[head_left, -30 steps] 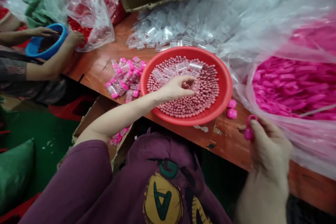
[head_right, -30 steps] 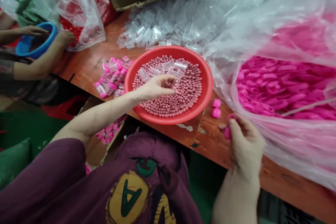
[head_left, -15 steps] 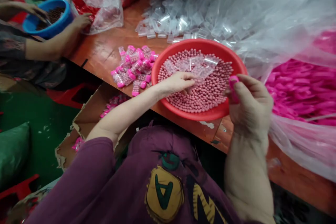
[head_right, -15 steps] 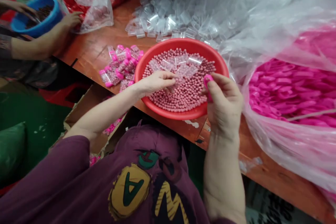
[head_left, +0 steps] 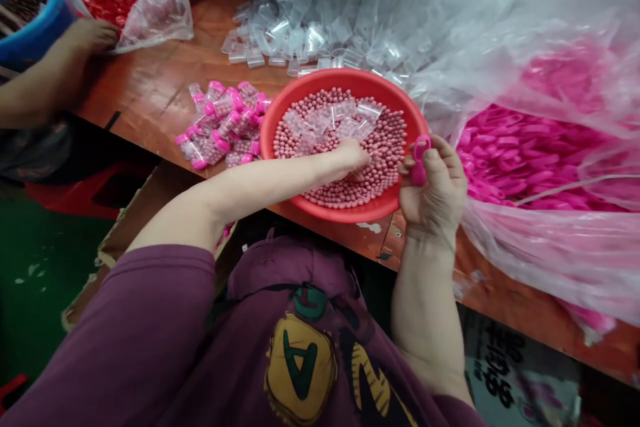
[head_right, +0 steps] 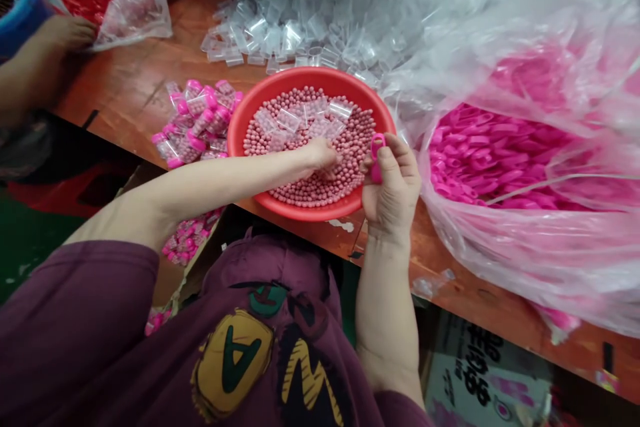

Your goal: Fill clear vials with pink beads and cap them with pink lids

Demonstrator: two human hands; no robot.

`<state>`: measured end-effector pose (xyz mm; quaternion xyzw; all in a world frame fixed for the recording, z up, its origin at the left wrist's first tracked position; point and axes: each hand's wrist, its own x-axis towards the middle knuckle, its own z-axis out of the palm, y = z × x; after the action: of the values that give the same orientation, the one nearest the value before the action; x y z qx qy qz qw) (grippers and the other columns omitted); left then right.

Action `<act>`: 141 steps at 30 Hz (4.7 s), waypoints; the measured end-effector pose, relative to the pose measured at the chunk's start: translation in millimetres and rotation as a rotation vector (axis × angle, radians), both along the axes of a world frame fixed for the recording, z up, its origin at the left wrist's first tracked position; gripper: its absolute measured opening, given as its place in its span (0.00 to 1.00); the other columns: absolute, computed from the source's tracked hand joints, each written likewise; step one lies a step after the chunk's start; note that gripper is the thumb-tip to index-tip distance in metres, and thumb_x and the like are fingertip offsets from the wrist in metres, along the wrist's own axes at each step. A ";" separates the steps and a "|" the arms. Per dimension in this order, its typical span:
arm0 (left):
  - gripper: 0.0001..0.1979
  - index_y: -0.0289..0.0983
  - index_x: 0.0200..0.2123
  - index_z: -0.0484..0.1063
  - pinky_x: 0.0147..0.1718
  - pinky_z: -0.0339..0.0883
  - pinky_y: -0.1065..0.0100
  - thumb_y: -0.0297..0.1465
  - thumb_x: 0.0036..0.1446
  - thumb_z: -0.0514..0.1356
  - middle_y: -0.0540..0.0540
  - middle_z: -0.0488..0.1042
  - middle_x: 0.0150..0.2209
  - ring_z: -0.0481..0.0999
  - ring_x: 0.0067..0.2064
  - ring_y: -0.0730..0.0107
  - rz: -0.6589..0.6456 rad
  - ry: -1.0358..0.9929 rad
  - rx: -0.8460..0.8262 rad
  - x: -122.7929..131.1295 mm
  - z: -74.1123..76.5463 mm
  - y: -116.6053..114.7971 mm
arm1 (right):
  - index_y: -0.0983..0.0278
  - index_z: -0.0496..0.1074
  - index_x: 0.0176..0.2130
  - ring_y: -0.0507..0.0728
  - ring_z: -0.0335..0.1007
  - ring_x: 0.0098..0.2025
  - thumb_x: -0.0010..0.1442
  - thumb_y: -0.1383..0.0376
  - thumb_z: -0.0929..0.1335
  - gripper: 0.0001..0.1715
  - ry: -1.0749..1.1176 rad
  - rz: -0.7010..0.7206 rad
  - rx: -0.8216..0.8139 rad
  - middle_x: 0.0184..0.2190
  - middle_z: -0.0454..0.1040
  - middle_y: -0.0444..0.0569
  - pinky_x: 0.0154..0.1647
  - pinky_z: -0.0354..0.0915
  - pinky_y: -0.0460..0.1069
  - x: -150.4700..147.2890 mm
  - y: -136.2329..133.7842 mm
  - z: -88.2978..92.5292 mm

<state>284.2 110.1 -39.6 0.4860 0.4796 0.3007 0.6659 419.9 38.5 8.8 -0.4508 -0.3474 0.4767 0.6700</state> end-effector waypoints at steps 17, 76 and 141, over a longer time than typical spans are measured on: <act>0.17 0.35 0.47 0.77 0.46 0.77 0.66 0.13 0.59 0.61 0.52 0.82 0.37 0.81 0.36 0.75 0.379 -0.663 -0.286 -78.1 61.3 -68.3 | 0.57 0.89 0.50 0.52 0.80 0.41 0.64 0.61 0.80 0.15 -0.438 0.201 0.160 0.47 0.88 0.47 0.49 0.76 0.51 -30.4 30.8 0.2; 0.10 0.35 0.38 0.79 0.34 0.63 0.73 0.30 0.62 0.76 0.53 0.73 0.30 0.71 0.31 0.79 0.443 -0.618 -0.164 -76.9 56.6 -77.0 | 0.56 0.85 0.53 0.65 0.84 0.51 0.76 0.57 0.67 0.17 -1.114 0.229 0.464 0.49 0.86 0.55 0.56 0.82 0.63 -52.1 3.7 5.9; 0.11 0.34 0.39 0.79 0.49 0.70 0.68 0.24 0.56 0.76 0.52 0.78 0.33 0.77 0.38 0.74 0.663 -0.526 -0.121 -62.6 50.8 -66.3 | 0.69 0.67 0.67 0.77 0.80 0.54 0.68 0.50 0.70 0.38 -1.689 0.291 0.567 0.54 0.81 0.70 0.51 0.70 0.67 -56.7 32.8 -16.5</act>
<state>221.5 43.8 11.2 0.1724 0.4404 0.5835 0.6602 363.1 71.4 -7.8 -0.4201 -0.8819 -0.0368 0.2108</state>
